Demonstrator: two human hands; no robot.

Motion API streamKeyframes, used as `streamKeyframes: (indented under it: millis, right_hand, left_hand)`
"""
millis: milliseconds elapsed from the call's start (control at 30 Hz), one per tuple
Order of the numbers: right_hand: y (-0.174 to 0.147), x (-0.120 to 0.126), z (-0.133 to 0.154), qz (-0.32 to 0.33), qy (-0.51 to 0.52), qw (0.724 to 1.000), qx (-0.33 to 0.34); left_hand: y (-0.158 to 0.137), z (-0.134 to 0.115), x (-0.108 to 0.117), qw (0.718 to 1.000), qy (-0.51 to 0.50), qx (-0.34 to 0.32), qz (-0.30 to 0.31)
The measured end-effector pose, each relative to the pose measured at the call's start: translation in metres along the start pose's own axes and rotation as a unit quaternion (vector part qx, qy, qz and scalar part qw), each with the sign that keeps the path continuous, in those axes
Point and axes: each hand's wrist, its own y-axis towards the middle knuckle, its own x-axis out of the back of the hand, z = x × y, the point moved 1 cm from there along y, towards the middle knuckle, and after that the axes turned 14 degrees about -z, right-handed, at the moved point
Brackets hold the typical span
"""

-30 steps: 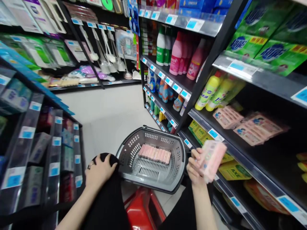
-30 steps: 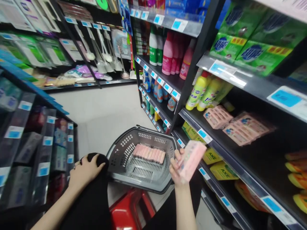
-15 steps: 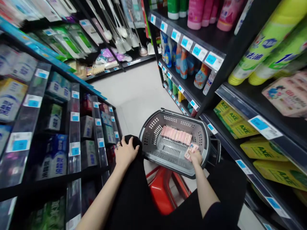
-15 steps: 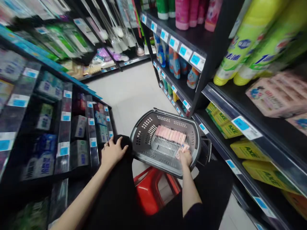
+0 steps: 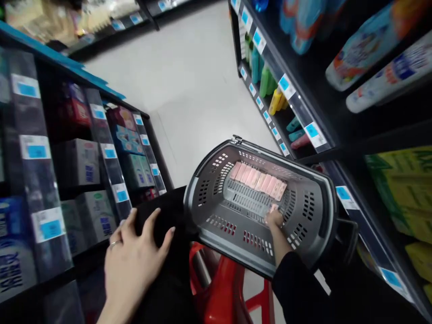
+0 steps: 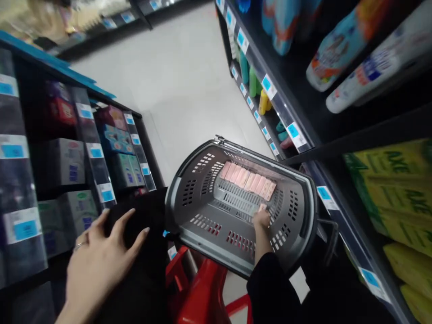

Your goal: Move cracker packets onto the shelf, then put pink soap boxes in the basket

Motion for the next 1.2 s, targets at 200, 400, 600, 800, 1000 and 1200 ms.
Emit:
streamKeyframes:
  millis: [200,400,600,800,1000,1200]
  right_hand:
    - [0.035,-0.032,-0.019,0.001,-0.097,0.993,-0.063]
    - [0.05,-0.044,-0.023,-0.01,-0.112,0.991,-0.075]
    - [0.054,-0.043,-0.025,-0.024,-0.107,0.992,-0.067]
    - [0.057,-0.047,-0.022,-0.027,-0.106,0.99,-0.093]
    - [0.061,-0.045,-0.022,-0.014,-0.093,0.99,-0.109]
    - [0.051,-0.027,-0.021,0.005,-0.08,0.993,-0.089]
  left_hand:
    - [0.009,-0.004,-0.003,0.998,-0.035,0.055,0.02]
    - [0.009,-0.011,-0.001,0.996,-0.067,0.051,0.004]
    - [0.009,-0.014,0.0,0.997,-0.073,0.033,0.002]
    - [0.013,-0.02,0.001,0.997,-0.074,0.034,0.009]
    - [0.014,-0.025,0.004,0.998,-0.054,0.04,0.009]
    - [0.011,-0.021,0.0,0.998,-0.048,0.041,0.014]
